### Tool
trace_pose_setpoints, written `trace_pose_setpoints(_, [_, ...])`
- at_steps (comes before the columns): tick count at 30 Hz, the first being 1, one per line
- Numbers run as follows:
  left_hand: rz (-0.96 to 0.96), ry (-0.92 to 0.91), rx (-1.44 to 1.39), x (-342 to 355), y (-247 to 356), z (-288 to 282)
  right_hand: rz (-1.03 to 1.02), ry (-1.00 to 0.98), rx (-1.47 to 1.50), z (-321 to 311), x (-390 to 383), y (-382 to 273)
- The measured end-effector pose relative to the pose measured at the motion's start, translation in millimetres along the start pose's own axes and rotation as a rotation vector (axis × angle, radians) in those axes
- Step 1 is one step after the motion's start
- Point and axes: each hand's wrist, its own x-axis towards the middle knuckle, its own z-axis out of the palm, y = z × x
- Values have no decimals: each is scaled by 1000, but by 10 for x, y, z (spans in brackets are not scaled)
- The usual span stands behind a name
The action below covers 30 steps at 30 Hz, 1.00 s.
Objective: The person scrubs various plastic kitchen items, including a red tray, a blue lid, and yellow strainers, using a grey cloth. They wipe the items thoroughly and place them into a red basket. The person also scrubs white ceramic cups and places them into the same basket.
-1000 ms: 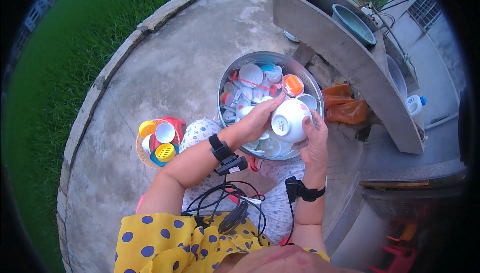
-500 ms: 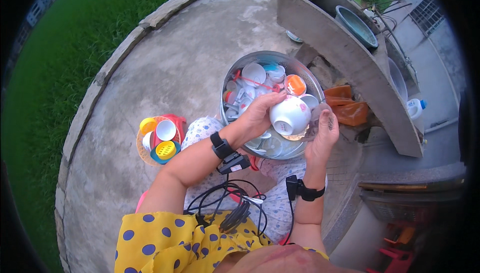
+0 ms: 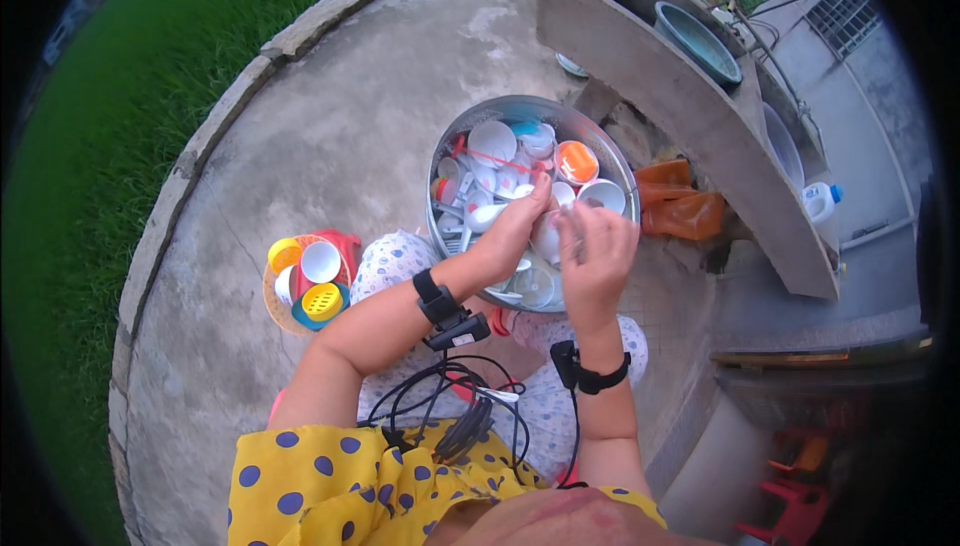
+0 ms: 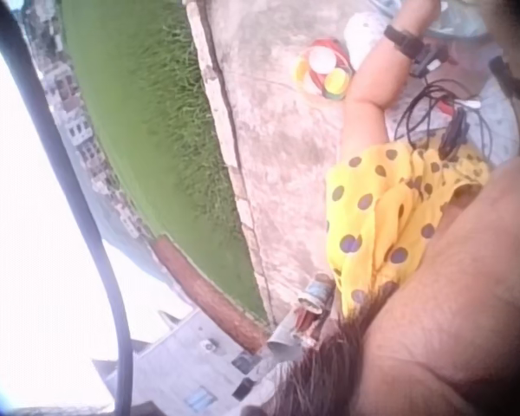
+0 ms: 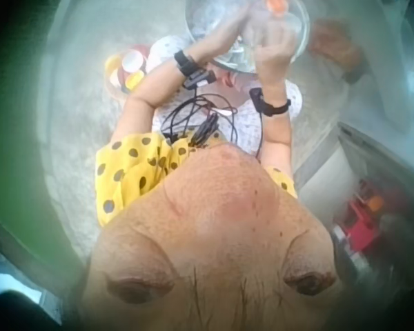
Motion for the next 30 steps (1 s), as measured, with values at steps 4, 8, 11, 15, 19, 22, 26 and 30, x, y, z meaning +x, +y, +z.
trace_pose_setpoints(4, [-26,-37,88,-17,-56,37,331,54,84,-32,-11,228])
trace_pose_setpoints(8, [-67,-69,149,18,-89,5,193,38,97,-26,-10,216])
trace_pose_setpoints(11, [-33,4,-82,-51,7,161,-87,-82,91,-4,-4,33])
trace_pose_setpoints(15, [-75,45,-58,-132,232,257,-69,-62,52,19,25,38])
trace_pose_setpoints(19, [-96,-130,-142,-69,159,14,202,40,116,-70,41,201])
trace_pose_setpoints(22, [-86,-78,-282,-64,233,91,461,112,351,-93,-40,305])
trace_pose_setpoints(26, [-107,-1,-599,-68,389,168,435,163,348,-19,-101,331])
trace_pose_setpoints(30, [-98,-39,-736,-41,329,80,311,144,264,17,-89,223])
